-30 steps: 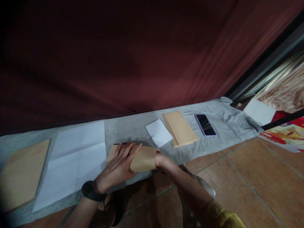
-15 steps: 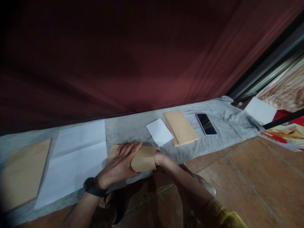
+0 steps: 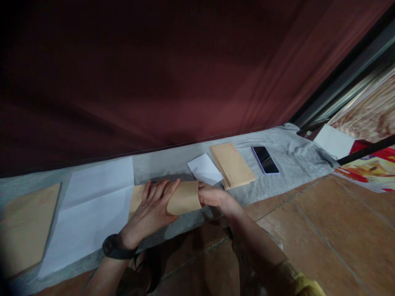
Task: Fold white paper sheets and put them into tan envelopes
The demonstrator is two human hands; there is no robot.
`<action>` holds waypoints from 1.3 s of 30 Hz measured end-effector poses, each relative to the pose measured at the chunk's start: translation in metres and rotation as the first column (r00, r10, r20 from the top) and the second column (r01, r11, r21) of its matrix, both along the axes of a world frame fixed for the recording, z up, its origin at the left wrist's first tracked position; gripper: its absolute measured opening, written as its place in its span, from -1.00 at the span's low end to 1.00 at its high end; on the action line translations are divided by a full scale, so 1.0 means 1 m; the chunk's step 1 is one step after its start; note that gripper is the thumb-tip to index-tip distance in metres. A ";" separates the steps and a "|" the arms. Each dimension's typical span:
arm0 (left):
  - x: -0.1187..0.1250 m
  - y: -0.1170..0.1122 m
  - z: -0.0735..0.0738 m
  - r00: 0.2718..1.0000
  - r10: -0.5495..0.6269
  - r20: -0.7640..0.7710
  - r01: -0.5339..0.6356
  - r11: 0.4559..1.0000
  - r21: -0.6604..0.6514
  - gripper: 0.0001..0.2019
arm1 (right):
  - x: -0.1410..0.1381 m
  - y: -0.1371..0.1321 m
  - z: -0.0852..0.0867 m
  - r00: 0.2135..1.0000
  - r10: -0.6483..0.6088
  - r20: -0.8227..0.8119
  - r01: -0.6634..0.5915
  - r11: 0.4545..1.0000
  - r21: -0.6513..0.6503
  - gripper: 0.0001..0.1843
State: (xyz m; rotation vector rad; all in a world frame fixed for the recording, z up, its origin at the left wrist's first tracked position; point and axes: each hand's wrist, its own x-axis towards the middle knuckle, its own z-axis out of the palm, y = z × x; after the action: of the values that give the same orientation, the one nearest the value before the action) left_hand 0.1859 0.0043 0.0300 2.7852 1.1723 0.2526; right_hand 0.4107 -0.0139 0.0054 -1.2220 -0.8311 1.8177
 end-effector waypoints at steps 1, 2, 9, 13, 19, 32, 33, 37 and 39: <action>-0.001 0.000 0.001 1.000 0.024 -0.008 -0.023 1.000 0.015 0.05 | 0.004 0.002 -0.001 0.999 0.034 -0.040 -0.033 0.999 0.005 -0.67; -0.003 0.000 0.001 0.999 0.048 -0.012 -0.048 0.999 0.026 0.05 | 0.009 0.005 -0.002 0.996 0.046 -0.080 -0.045 0.999 0.018 -0.67; -0.022 0.012 -0.012 0.984 0.174 -0.036 -0.173 0.985 0.008 0.04 | 0.035 0.002 -0.019 0.950 -0.250 0.185 0.230 0.966 0.121 -0.75; -0.027 0.015 -0.021 0.981 0.186 -0.060 -0.190 0.980 -0.065 0.05 | 0.050 -0.017 -0.028 0.828 -0.231 0.511 0.137 0.967 0.216 -0.79; -0.024 0.017 -0.027 0.976 0.201 -0.081 -0.211 0.967 -0.142 0.05 | 0.061 -0.012 -0.019 0.301 -0.437 0.848 -0.100 0.869 0.484 -0.75; -0.023 0.023 -0.022 0.976 0.191 -0.100 -0.208 0.957 -0.203 0.05 | 0.037 0.028 -0.021 -0.123 -0.288 0.950 -0.135 0.953 0.272 -0.41; -0.023 0.023 -0.020 0.978 0.183 -0.096 -0.199 0.961 -0.192 0.05 | 0.036 0.029 -0.022 -0.125 -0.292 0.948 -0.133 0.952 0.275 -0.39; -0.027 0.020 -0.016 0.986 0.157 -0.061 -0.163 0.980 -0.112 0.02 | 0.035 0.036 -0.026 -0.107 -0.313 0.944 -0.157 0.942 0.295 -0.34; -0.030 0.018 -0.015 0.988 0.146 -0.046 -0.149 0.986 -0.080 0.01 | 0.035 0.038 -0.028 -0.098 -0.314 0.944 -0.170 0.940 0.295 -0.32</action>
State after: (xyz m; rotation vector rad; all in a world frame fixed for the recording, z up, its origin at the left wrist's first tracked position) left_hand 0.1555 0.0228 0.0148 2.6480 1.3680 0.1568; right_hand 0.4452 0.0237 -0.0223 -2.3114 -1.7169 0.1024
